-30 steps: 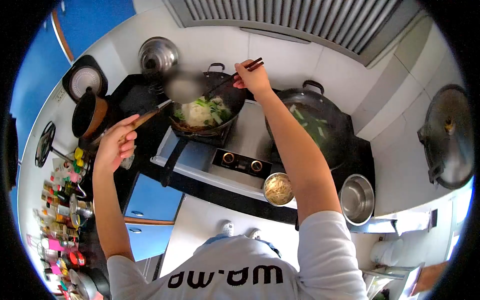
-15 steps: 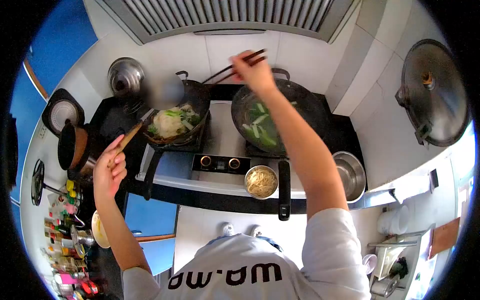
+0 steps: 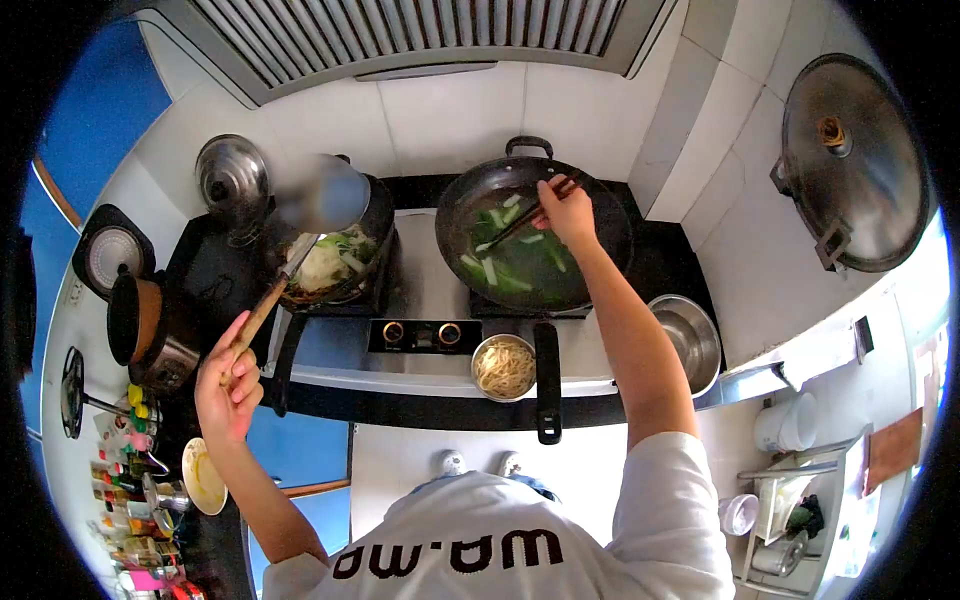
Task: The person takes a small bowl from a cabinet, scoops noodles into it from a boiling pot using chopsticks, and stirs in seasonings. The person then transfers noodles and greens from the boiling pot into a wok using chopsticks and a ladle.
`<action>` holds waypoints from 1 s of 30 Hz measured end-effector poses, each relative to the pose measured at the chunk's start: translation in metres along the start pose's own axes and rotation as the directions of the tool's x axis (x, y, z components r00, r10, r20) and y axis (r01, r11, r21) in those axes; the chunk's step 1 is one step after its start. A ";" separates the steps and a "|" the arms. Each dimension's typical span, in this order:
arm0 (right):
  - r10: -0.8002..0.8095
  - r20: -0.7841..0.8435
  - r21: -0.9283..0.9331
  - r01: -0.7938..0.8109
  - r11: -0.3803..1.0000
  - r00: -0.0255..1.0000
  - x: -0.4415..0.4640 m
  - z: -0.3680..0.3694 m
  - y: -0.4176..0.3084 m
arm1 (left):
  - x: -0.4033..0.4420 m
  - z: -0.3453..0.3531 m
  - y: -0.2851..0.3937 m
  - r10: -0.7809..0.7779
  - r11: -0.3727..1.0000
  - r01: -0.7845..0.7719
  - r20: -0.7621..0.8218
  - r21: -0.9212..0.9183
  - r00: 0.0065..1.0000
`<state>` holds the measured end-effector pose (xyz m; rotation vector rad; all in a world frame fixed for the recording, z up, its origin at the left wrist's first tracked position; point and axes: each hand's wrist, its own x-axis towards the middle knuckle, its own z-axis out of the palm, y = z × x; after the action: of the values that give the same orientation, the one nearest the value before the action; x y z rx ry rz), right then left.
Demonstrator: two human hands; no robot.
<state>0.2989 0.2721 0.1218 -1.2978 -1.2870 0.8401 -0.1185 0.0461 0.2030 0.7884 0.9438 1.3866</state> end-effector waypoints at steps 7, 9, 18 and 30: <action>-0.112 -0.023 0.150 0.114 0.982 0.993 0.010 -0.025 -0.033 | -0.017 -0.010 -0.007 0.010 1.000 -0.009 -0.056 0.018 0.998; -0.109 -0.020 0.110 0.110 0.988 0.994 0.017 -0.029 -0.039 | -0.017 -0.012 -0.010 0.000 1.000 -0.001 -0.061 -0.005 0.998; -0.351 0.018 0.275 0.333 0.902 0.936 0.026 0.078 -0.131 | -0.028 -0.018 -0.012 0.022 1.000 -0.025 -0.171 -0.016 0.985; -0.341 0.380 -0.511 0.502 0.697 0.860 0.035 0.027 -0.038 | -0.056 -0.035 -0.007 0.127 0.992 -0.126 -0.318 0.023 0.940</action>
<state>0.2709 0.3049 0.1604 -1.2930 -2.0879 0.2591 -0.1444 -0.0128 0.1862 0.6458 1.1597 1.6594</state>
